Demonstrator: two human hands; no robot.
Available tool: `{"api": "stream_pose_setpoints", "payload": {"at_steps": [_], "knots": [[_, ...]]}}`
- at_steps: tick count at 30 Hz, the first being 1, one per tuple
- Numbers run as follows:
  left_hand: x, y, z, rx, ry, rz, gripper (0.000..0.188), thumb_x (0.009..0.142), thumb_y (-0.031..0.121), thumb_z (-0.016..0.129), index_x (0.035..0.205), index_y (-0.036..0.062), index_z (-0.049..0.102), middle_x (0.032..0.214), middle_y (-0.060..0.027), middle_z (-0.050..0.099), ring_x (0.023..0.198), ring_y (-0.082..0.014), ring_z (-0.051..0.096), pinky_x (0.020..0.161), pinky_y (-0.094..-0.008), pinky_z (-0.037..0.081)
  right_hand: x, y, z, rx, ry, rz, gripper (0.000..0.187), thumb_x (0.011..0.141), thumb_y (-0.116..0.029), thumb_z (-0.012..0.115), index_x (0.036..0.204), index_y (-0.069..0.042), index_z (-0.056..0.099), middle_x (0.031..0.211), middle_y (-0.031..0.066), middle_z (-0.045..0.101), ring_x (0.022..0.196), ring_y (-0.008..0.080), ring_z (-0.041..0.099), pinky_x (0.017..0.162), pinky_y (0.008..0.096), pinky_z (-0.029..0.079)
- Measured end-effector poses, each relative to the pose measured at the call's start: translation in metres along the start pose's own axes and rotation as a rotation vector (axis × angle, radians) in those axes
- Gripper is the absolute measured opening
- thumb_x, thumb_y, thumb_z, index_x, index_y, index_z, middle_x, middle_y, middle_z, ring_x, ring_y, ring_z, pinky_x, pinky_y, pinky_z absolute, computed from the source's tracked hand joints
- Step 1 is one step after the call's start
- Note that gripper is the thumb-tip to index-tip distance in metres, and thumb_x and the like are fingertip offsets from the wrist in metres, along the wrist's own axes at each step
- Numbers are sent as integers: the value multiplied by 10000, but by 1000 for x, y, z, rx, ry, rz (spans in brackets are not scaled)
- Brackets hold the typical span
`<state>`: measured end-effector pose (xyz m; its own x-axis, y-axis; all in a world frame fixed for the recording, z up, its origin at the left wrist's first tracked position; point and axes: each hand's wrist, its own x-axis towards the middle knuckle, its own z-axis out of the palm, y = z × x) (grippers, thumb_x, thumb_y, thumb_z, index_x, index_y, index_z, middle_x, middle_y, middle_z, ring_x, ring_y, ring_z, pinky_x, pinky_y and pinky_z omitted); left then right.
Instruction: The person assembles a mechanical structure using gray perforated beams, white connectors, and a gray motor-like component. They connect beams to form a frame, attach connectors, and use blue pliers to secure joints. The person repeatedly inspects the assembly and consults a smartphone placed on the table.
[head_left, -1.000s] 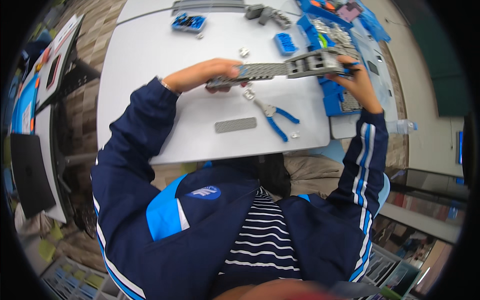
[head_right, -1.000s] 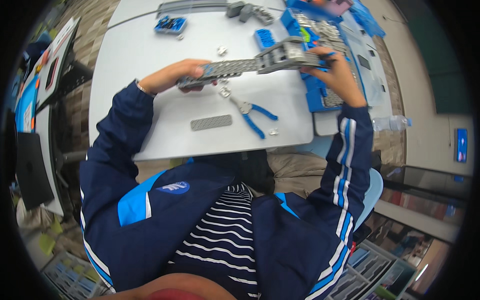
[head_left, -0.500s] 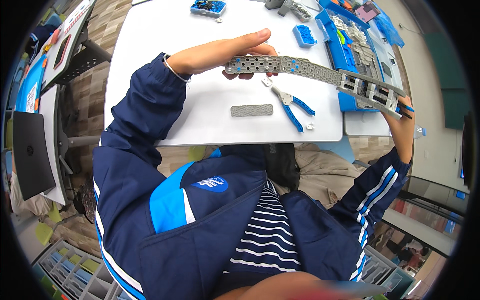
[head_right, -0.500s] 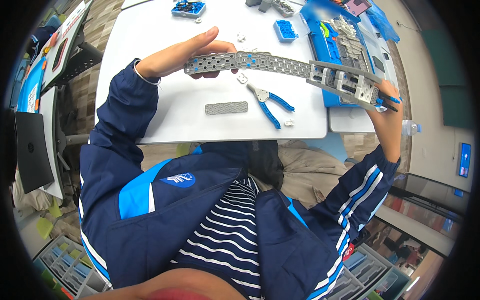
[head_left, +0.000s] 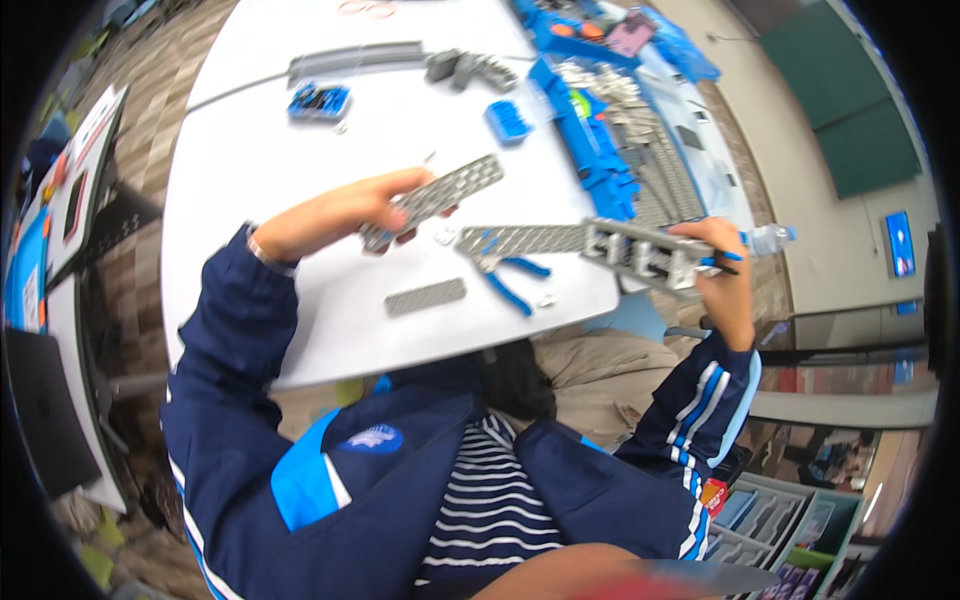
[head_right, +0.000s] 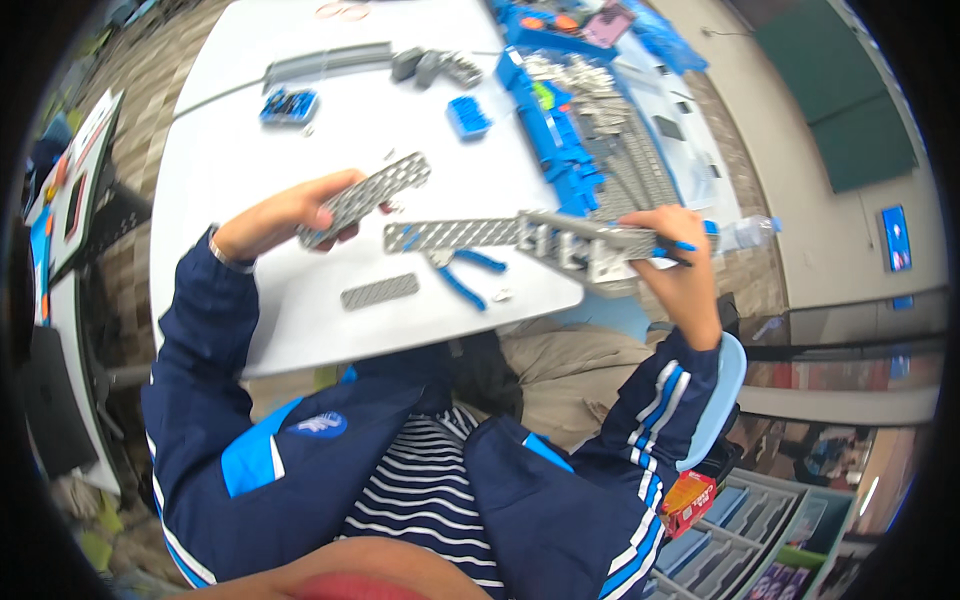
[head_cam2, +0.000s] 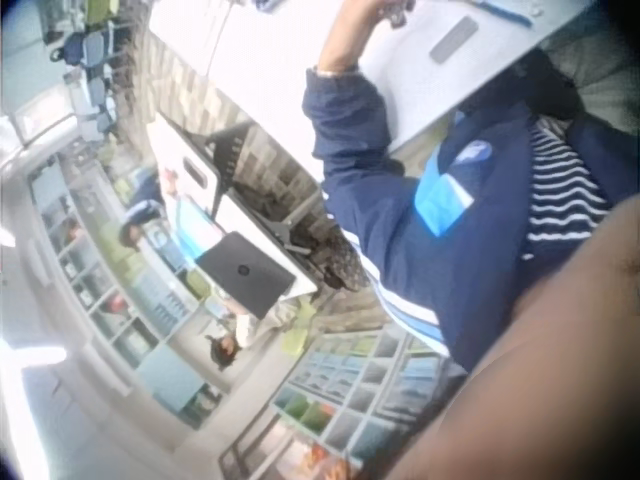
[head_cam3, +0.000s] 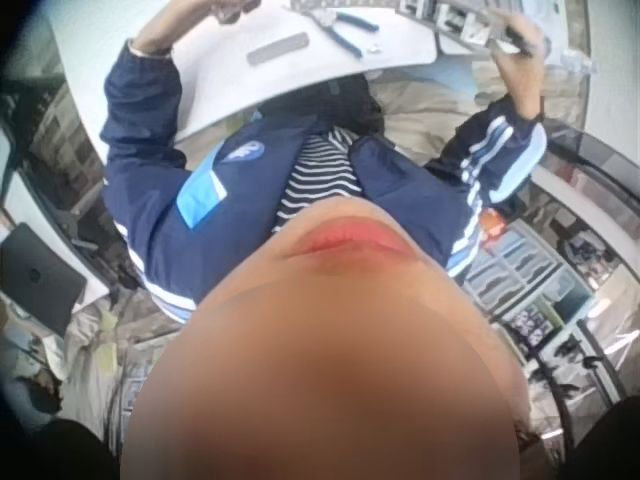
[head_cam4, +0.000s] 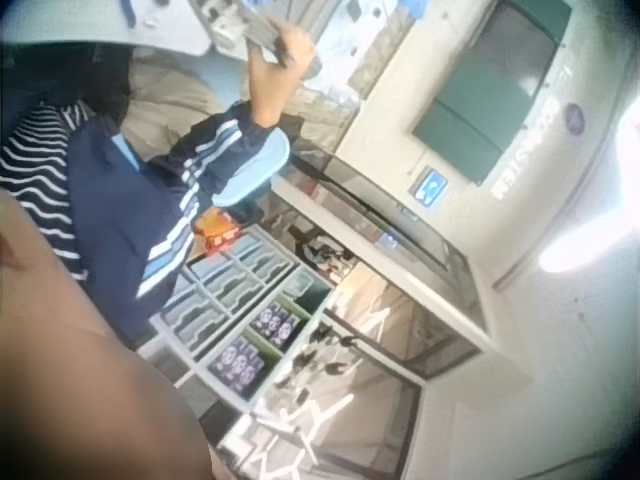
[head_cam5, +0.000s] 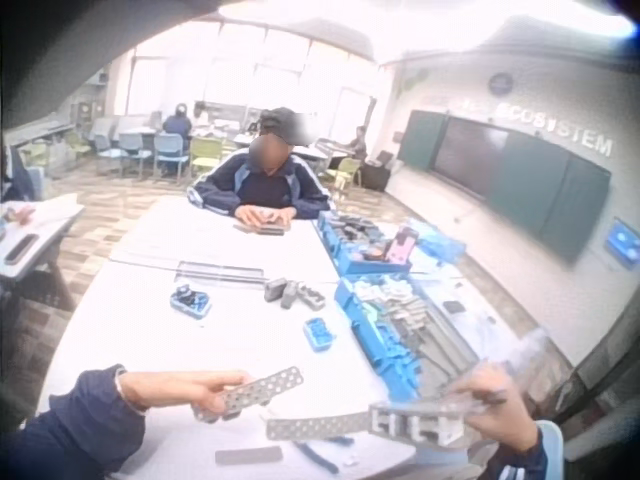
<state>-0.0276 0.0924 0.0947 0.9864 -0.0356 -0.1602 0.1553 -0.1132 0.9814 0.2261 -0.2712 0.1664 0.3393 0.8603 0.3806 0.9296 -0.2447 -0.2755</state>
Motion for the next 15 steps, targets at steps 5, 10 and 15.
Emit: {"api": "stream_pose_setpoints", "payload": {"at_steps": [5, 10, 15], "knots": [[6, 1, 4, -154, -84, 60, 525, 852, 244, 559, 1336, 43, 541, 1148, -81, 622, 833, -115, 573, 602, -224, 468, -3, 3, 1, 10, -20, -11, 372, 617, -25, 755, 979, -100, 712, 890, 30, 677, 869, 234, 597, 850, 343, 371], [15, -8, 6, -254, -81, -54, 423, 866, 140, 617, 1270, 72, 510, 1290, -105, 589, 860, -127, 606, 637, -230, 489, -6, 14, 9, 23, -36, 24, 418, 594, -15, 756, 996, -116, 705, 886, 22, 675, 851, 238, 580, 847, 343, 372], [25, -18, 8, -224, -11, -59, 404, 910, 227, 609, 1273, 63, 542, 1128, -68, 605, 844, -110, 579, 645, -232, 480, -7, 20, 13, 18, -37, 71, 381, 588, -3, 682, 960, -79, 709, 907, 41, 704, 856, 237, 607, 866, 332, 383]]}}
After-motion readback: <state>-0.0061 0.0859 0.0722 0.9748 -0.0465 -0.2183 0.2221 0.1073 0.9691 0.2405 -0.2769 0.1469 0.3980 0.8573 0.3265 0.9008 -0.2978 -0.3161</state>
